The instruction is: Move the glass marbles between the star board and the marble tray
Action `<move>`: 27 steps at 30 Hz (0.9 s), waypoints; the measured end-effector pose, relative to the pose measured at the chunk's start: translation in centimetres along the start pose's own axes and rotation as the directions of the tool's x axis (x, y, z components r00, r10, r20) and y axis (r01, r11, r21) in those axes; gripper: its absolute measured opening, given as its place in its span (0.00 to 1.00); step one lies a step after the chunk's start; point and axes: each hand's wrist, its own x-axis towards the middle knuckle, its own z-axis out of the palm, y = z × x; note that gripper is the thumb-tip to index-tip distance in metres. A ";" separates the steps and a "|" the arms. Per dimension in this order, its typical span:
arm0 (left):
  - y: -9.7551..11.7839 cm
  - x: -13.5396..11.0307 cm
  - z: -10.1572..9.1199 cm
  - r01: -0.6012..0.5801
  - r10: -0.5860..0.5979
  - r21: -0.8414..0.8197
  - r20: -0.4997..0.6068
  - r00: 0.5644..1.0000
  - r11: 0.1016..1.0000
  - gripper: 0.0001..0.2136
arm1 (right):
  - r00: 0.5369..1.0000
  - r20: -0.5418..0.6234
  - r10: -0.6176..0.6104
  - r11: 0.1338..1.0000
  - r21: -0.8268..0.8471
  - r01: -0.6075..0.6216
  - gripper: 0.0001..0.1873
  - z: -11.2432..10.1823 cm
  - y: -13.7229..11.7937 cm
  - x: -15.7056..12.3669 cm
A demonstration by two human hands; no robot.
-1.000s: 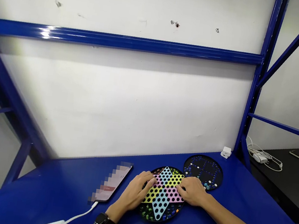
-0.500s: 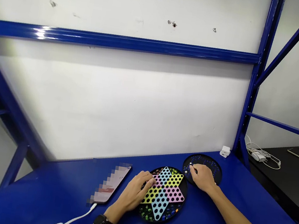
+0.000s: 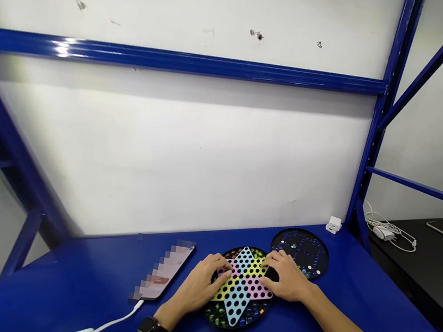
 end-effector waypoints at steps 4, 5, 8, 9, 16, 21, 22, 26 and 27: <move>0.0 0.0 0.1 -0.003 0.003 0.014 0.004 1.000 1.000 0.13 | 0.999 0.036 0.005 0.999 -0.042 -0.004 0.17 0.0 -0.4 -0.1; 0.0 -0.1 0.1 -0.003 0.003 0.017 0.001 1.000 1.000 0.12 | 0.999 0.031 0.009 0.998 -0.061 -0.007 0.18 -0.1 -0.4 -0.1; -0.1 0.0 0.1 -0.001 0.001 0.027 -0.018 1.000 1.000 0.12 | 1.000 0.015 0.007 0.993 -0.122 -0.005 0.20 0.0 -0.6 0.0; -0.1 0.0 0.1 0.006 -0.005 0.030 -0.029 1.000 1.000 0.13 | 1.000 0.010 0.007 0.990 -0.138 -0.006 0.21 0.0 -0.7 0.0; -0.4 0.1 0.1 0.039 -0.038 0.026 -0.030 0.999 0.999 0.13 | 0.999 0.031 0.020 0.989 -0.147 -0.015 0.26 0.3 -0.4 -0.3; -0.4 0.1 0.2 0.033 -0.032 0.033 -0.036 0.999 0.999 0.13 | 1.000 0.027 0.014 0.986 -0.165 -0.010 0.25 0.1 -0.7 0.0; -0.4 0.2 0.2 0.033 -0.031 0.035 -0.042 0.999 0.999 0.14 | 1.000 0.012 0.010 0.985 -0.175 -0.008 0.23 0.1 -0.8 0.0; -0.5 0.2 0.2 0.034 -0.032 0.031 -0.056 0.998 0.999 0.13 | 0.999 -0.032 0.010 0.985 -0.173 -0.016 0.19 0.4 -0.8 0.3; -0.5 0.1 0.2 0.032 -0.030 0.028 -0.057 0.998 0.999 0.13 | 0.999 -0.046 0.028 0.988 -0.153 -0.034 0.20 0.4 -0.7 0.3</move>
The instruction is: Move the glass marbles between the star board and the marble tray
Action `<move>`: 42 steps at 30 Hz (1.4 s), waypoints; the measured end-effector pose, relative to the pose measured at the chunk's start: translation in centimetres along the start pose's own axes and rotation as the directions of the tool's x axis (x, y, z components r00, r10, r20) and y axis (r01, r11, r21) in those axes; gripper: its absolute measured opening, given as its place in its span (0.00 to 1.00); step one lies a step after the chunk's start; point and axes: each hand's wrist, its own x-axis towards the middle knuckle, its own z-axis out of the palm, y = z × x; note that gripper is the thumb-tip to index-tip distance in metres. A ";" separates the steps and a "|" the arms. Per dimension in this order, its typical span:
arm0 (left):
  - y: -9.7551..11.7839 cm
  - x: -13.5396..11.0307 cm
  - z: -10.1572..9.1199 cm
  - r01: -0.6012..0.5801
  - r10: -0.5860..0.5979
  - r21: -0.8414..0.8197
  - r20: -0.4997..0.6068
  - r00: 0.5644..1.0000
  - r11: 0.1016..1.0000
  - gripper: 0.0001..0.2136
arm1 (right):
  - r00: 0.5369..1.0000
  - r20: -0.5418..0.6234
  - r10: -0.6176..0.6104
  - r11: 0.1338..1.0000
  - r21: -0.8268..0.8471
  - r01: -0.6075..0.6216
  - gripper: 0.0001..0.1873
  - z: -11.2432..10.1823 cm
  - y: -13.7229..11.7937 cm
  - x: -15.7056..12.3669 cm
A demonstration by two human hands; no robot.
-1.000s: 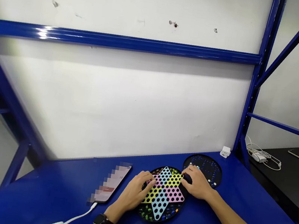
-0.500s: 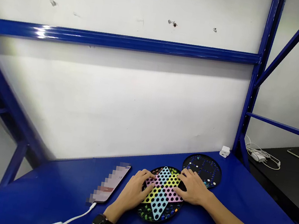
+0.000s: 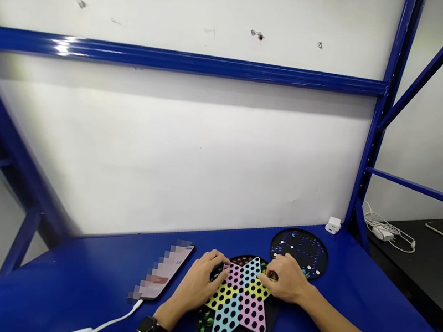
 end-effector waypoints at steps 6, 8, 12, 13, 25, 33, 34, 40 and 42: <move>-0.2 0.0 0.1 -0.010 0.010 -0.003 0.002 1.000 1.000 0.14 | 0.997 -0.045 0.058 0.992 0.112 -0.053 0.15 -0.1 0.9 -0.2; -0.1 0.0 0.1 -0.008 0.008 0.005 0.005 1.000 1.000 0.13 | 0.998 0.033 0.045 0.994 0.097 -0.048 0.20 -0.1 1.0 -0.3; 0.0 0.0 0.1 -0.008 0.008 0.013 0.001 1.000 1.000 0.12 | 0.989 0.147 0.036 0.999 0.031 -0.041 0.27 0.0 1.0 -0.2; 0.0 0.0 0.1 -0.011 0.011 0.012 0.003 1.000 1.000 0.12 | 0.986 0.163 0.035 0.999 0.011 -0.037 0.28 0.0 1.0 -0.1; 0.4 -0.2 -0.2 -0.014 0.016 -0.039 0.038 0.999 0.999 0.12 | 0.977 0.196 0.088 0.990 -0.130 -0.063 0.18 1.0 0.4 2.4; 0.3 -0.2 -0.1 -0.022 0.022 -0.037 0.011 1.000 0.999 0.13 | 0.984 0.166 0.070 0.983 -0.181 -0.039 0.25 1.7 0.7 2.6; 0.3 -0.2 -0.1 -0.020 0.020 -0.042 0.014 1.000 0.999 0.13 | 0.983 0.168 0.070 0.982 -0.187 -0.038 0.26 1.7 0.7 2.7; 0.6 -0.3 -0.2 -0.009 0.011 -0.096 0.025 1.000 0.995 0.15 | 0.978 0.200 0.065 0.978 -0.209 -0.022 0.28 1.5 0.6 3.3; 0.6 -0.3 -0.3 -0.005 0.007 -0.104 0.024 1.000 0.995 0.14 | 0.977 0.201 0.070 0.977 -0.211 -0.026 0.29 1.6 0.7 3.5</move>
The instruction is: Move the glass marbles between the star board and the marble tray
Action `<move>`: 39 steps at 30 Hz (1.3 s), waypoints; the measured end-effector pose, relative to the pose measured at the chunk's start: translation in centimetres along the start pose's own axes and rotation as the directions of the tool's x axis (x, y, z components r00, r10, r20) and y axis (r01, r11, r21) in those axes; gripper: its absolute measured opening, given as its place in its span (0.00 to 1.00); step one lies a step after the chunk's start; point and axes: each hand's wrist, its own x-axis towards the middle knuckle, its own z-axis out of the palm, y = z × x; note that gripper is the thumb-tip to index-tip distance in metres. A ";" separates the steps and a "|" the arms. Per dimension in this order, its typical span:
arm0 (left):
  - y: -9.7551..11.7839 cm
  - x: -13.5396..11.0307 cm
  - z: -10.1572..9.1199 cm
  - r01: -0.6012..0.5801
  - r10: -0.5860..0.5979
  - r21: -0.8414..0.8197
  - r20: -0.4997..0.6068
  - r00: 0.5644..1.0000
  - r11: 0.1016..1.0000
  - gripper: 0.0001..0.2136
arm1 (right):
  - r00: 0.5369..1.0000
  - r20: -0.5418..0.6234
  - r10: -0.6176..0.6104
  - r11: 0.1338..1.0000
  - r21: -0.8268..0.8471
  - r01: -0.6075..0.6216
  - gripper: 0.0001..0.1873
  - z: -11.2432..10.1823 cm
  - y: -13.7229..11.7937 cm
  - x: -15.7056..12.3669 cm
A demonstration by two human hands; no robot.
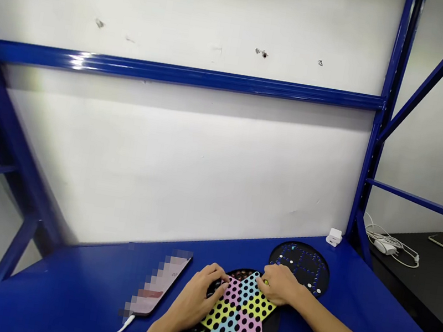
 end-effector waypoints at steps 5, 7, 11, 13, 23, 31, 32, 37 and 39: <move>-0.1 0.0 0.0 -0.017 0.017 0.022 -0.007 1.000 1.000 0.12 | 0.999 -0.035 0.012 0.999 0.032 -0.011 0.28 0.8 0.5 0.1; -0.1 0.0 0.0 -0.023 0.023 0.027 -0.018 1.000 0.999 0.11 | 0.998 -0.051 0.020 0.998 0.063 -0.017 0.27 1.1 0.7 0.0; -0.2 -0.1 0.1 -0.016 0.016 0.021 -0.010 1.000 1.000 0.11 | 0.997 -0.078 0.025 0.993 0.115 -0.016 0.27 1.3 0.8 -0.2; -0.2 -0.1 0.1 -0.014 0.014 0.012 -0.004 1.000 1.000 0.11 | 0.993 -0.108 0.042 0.991 0.134 -0.028 0.27 1.0 0.8 -0.2; 0.5 -0.2 -0.1 -0.016 0.016 -0.002 -0.002 1.000 1.000 0.13 | 0.891 -0.178 0.417 0.909 0.062 -0.413 0.27 -0.6 5.1 -0.8; 0.0 -0.1 0.0 -0.021 0.021 0.019 -0.013 1.000 1.000 0.11 | 0.953 -0.222 0.205 0.970 0.179 -0.167 0.20 -1.7 1.7 -1.8; -0.1 -0.1 0.0 -0.023 0.024 0.020 -0.011 1.000 1.000 0.11 | 0.967 -0.201 0.154 0.973 0.202 -0.113 0.19 -1.7 1.0 -1.9; 0.0 0.0 0.0 -0.030 0.031 0.031 -0.029 0.999 0.999 0.12 | 0.992 -0.096 0.079 0.983 0.175 -0.062 0.16 -0.8 -0.9 -2.4; 0.0 0.0 0.0 -0.031 0.032 0.037 -0.032 0.999 0.999 0.12 | 0.995 -0.070 0.073 0.982 0.181 -0.059 0.16 -0.5 -0.8 -2.4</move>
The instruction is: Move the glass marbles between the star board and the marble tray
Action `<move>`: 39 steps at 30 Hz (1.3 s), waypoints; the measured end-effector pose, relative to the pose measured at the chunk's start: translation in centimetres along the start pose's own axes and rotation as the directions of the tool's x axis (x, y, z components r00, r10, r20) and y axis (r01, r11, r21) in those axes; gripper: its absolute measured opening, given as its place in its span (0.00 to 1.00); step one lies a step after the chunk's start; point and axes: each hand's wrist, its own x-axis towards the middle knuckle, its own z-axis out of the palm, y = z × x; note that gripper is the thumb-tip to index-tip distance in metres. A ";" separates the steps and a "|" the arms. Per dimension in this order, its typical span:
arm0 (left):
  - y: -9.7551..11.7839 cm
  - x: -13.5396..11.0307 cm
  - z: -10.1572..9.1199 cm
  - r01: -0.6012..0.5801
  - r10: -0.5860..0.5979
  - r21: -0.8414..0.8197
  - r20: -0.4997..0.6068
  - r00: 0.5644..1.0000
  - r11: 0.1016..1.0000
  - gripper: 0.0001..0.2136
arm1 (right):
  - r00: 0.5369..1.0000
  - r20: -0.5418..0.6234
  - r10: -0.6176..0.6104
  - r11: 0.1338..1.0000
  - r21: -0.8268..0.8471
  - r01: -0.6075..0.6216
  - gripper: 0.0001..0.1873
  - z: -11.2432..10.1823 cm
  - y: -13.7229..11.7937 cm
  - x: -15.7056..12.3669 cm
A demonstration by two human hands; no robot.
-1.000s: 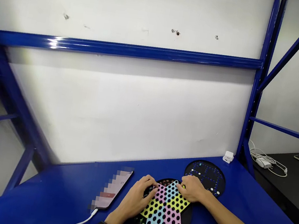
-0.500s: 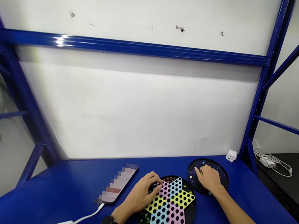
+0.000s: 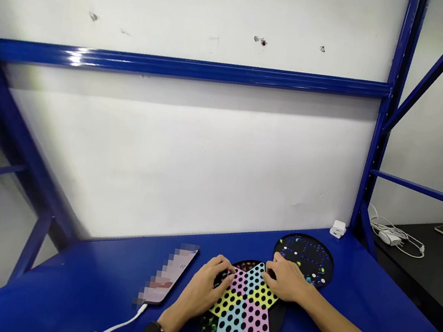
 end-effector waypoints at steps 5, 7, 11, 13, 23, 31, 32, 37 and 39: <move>0.2 0.0 -0.1 0.001 -0.001 -0.003 0.020 1.000 1.000 0.12 | 0.998 0.033 -0.050 0.999 0.008 0.050 0.24 0.4 0.9 0.4; 0.3 0.0 -0.1 0.005 -0.005 -0.005 0.025 1.000 1.000 0.12 | 0.997 0.035 -0.069 0.998 0.008 0.069 0.26 0.5 1.1 0.5; 0.3 0.1 -0.1 0.013 -0.012 -0.011 0.037 0.999 1.000 0.13 | 0.995 0.026 -0.094 0.995 0.014 0.094 0.27 0.7 1.4 0.9; 0.2 0.1 -0.1 0.015 -0.014 -0.021 0.044 0.999 1.000 0.13 | 0.994 0.024 -0.105 0.994 0.030 0.104 0.28 0.8 1.5 1.0; 0.1 0.0 0.0 0.017 -0.016 -0.027 0.037 0.999 1.000 0.14 | 0.962 -0.222 0.159 0.983 -0.057 -0.175 0.27 -1.9 4.7 1.6; 0.0 0.0 0.1 0.017 -0.016 -0.005 0.043 0.999 1.000 0.13 | 0.959 -0.245 0.145 0.989 0.009 -0.147 0.10 -2.2 6.6 1.0; 0.0 0.0 0.1 0.016 -0.015 -0.007 0.046 0.999 1.000 0.13 | 0.969 -0.231 0.093 0.995 0.047 -0.084 0.10 -1.9 5.7 0.9; 0.1 0.1 0.1 0.016 -0.015 -0.019 0.047 0.999 1.000 0.13 | 0.982 -0.078 -0.171 0.978 0.104 0.179 0.07 -0.7 0.9 0.5; 0.3 0.1 0.0 0.004 -0.003 -0.024 0.029 1.000 1.000 0.13 | 0.983 -0.069 -0.168 0.982 0.078 0.173 0.06 -0.5 0.2 0.4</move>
